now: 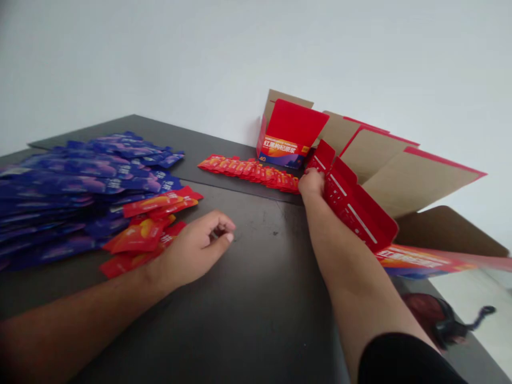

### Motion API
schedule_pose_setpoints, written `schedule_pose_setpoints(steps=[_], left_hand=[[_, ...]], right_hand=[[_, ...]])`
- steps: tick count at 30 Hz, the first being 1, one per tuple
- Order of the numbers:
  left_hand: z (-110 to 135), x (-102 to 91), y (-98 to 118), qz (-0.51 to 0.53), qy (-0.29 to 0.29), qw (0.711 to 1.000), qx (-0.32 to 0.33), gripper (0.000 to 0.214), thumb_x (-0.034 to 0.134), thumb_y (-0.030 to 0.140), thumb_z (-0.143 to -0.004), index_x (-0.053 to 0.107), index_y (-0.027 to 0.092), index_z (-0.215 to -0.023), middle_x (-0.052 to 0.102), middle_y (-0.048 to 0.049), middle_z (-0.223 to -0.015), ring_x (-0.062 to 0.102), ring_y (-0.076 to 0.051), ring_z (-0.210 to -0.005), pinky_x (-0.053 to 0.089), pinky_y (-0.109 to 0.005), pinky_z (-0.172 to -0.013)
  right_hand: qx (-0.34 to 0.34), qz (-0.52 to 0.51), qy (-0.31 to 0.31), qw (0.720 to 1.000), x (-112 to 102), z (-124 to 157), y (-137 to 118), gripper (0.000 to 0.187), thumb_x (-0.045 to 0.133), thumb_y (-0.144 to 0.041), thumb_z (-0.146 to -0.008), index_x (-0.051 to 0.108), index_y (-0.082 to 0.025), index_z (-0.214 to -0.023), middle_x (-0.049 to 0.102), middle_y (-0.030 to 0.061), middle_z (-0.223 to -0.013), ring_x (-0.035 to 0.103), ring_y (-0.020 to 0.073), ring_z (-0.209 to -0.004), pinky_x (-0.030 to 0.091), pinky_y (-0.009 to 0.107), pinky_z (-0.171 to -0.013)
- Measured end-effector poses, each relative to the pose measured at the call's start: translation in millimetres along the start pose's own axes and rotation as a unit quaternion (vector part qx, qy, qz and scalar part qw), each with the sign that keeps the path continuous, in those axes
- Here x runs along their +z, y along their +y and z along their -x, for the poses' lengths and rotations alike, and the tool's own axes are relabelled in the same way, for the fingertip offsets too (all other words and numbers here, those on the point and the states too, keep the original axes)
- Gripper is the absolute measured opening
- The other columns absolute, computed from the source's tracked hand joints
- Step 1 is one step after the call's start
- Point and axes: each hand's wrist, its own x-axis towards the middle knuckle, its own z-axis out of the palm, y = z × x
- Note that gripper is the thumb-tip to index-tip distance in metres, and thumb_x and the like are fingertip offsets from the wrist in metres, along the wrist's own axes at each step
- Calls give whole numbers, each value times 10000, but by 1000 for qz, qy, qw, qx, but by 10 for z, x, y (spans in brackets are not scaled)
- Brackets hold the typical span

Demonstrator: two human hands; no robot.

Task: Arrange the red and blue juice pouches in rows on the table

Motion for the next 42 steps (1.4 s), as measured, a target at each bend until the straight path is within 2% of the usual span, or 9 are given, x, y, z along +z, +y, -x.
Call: schedule_pose_setpoints(steps=[5, 11, 15, 19, 27, 31, 36, 40, 42], left_hand=[[61, -35, 140, -64, -86, 977, 186, 68, 617, 169, -950, 652, 215, -913, 730, -12, -871, 673, -166, -783, 516, -310, -747], [130, -107, 260, -108, -23, 948, 297, 171, 552, 227, -1029, 662, 201, -901, 758, -33, -871, 686, -170, -793, 516, -326, -742], [120, -137, 264, -137, 1, 942, 307, 210, 533, 239, -1044, 675, 201, -894, 779, -40, -891, 702, -178, -821, 535, -342, -775], [93, -119, 219, -153, 9, 937, 313, 205, 541, 234, -1036, 684, 191, -895, 789, -46, -909, 710, -190, -836, 534, -354, -764], [63, -122, 175, -173, 12, 941, 290, 198, 546, 251, -1031, 676, 199, -892, 780, -53, -914, 704, -208, -855, 541, -375, -781], [17, -198, 196, -170, 123, 951, 226, 104, 584, 235, -990, 678, 199, -1017, 765, -105, -1032, 692, -278, -1008, 554, -455, -908], [-145, -268, 112, -131, 252, 951, 124, 306, 636, 193, -940, 635, 185, -1246, 705, -153, -1292, 635, -316, -1249, 512, -514, -1105], [-230, -196, 15, -6, 115, 989, -89, 430, 759, 329, -915, 656, 150, -1292, 718, -202, -1351, 703, -335, -1203, 555, -528, -1068], [-212, -139, 13, 124, 0, 974, -188, 447, 802, 396, -900, 680, 157, -1258, 768, -182, -1253, 753, -324, -1111, 602, -508, -989]], right_hand=[[-98, -56, -31, 993, 98, 201, -651, 309, 650, -236, -1064, 730, -120, -1339, 782, 141, -1248, 724, 229, -1157, 549, 388, -1088], [-484, -150, -158, 848, 278, 964, -1719, 633, 864, -270, -888, 663, -168, -1479, 650, 180, -1526, 552, 324, -1479, 409, 523, -1271], [-535, -108, -206, 813, 461, 1187, -2081, 758, 806, -223, -897, 550, -207, -1610, 509, 191, -1675, 452, 341, -1562, 379, 553, -1280], [-522, -34, -186, 832, 644, 1206, -2221, 611, 640, -163, -977, 577, -190, -1584, 639, 161, -1520, 577, 302, -1384, 459, 478, -1181], [-521, 27, -128, 844, 666, 1117, -2042, 319, 491, -197, -1124, 737, -152, -1321, 704, 135, -1251, 601, 254, -1160, 476, 391, -1072], [-517, -37, -119, 847, 428, 1058, -1598, 270, 601, -241, -1088, 761, -188, -1298, 710, 114, -1236, 579, 262, -1192, 481, 419, -1104], [-486, -46, -77, 869, 127, 1164, -981, 284, 576, -267, -1112, 781, -223, -1305, 730, 132, -1258, 581, 296, -1264, 487, 512, -1142], [-486, -34, -43, 872, -69, 1382, -718, 282, 576, -278, -1120, 790, -244, -1301, 729, 136, -1318, 578, 302, -1367, 475, 537, -1196], [-489, -31, -43, 871, -150, 1490, -696, 277, 587, -284, -1118, 792, -268, -1303, 717, 125, -1370, 558, 305, -1425, 476, 546, -1211]])
